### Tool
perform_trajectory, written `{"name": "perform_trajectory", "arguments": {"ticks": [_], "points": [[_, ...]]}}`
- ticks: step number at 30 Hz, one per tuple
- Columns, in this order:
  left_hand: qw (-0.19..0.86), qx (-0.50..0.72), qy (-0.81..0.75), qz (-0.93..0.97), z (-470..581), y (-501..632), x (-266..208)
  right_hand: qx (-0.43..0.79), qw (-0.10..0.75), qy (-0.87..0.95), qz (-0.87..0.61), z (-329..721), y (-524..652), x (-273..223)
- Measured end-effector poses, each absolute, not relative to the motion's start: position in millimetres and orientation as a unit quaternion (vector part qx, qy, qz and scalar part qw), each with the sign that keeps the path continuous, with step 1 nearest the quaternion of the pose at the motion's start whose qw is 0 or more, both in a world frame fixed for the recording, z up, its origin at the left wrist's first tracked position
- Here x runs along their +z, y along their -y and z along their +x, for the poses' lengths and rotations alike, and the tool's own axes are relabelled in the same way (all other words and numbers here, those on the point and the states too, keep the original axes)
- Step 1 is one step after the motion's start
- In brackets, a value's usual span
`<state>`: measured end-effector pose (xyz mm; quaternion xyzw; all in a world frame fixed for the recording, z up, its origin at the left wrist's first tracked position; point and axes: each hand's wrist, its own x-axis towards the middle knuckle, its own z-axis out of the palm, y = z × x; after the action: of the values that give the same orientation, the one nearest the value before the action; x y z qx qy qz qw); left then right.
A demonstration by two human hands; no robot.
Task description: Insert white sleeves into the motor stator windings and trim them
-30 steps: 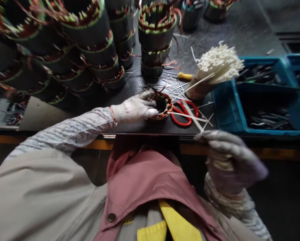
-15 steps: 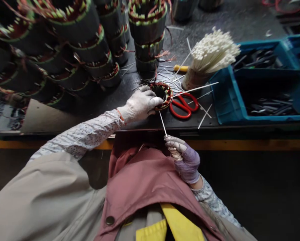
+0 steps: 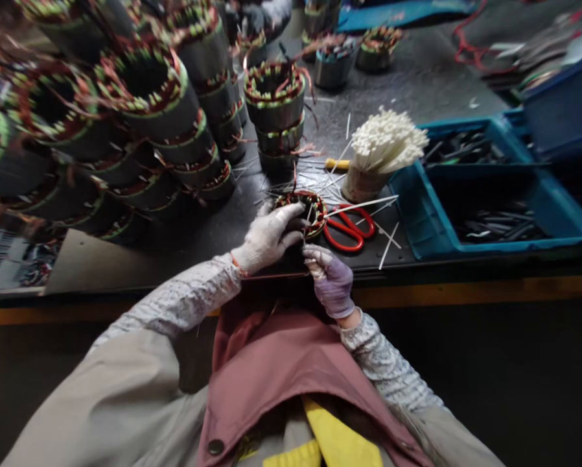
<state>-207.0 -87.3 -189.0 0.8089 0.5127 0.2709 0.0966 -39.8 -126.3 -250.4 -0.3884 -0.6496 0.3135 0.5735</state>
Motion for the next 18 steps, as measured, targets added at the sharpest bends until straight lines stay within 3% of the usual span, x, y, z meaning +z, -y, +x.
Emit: {"name": "perform_trajectory", "arguments": {"ticks": [5, 10, 18], "points": [[0.071, 0.371, -0.494, 0.783, -204, 92, -207, 0.324, 0.567, 0.631, -0.419, -28, 119, -228], [0.047, 0.37, -0.463, 0.804, -206, 88, -209, 0.247, 0.509, 0.716, -0.409, -27, 113, -201], [0.071, 0.339, -0.473, 0.81, -206, 87, -207, 0.224, 0.44, 0.751, -0.439, -31, 100, -203]]}}
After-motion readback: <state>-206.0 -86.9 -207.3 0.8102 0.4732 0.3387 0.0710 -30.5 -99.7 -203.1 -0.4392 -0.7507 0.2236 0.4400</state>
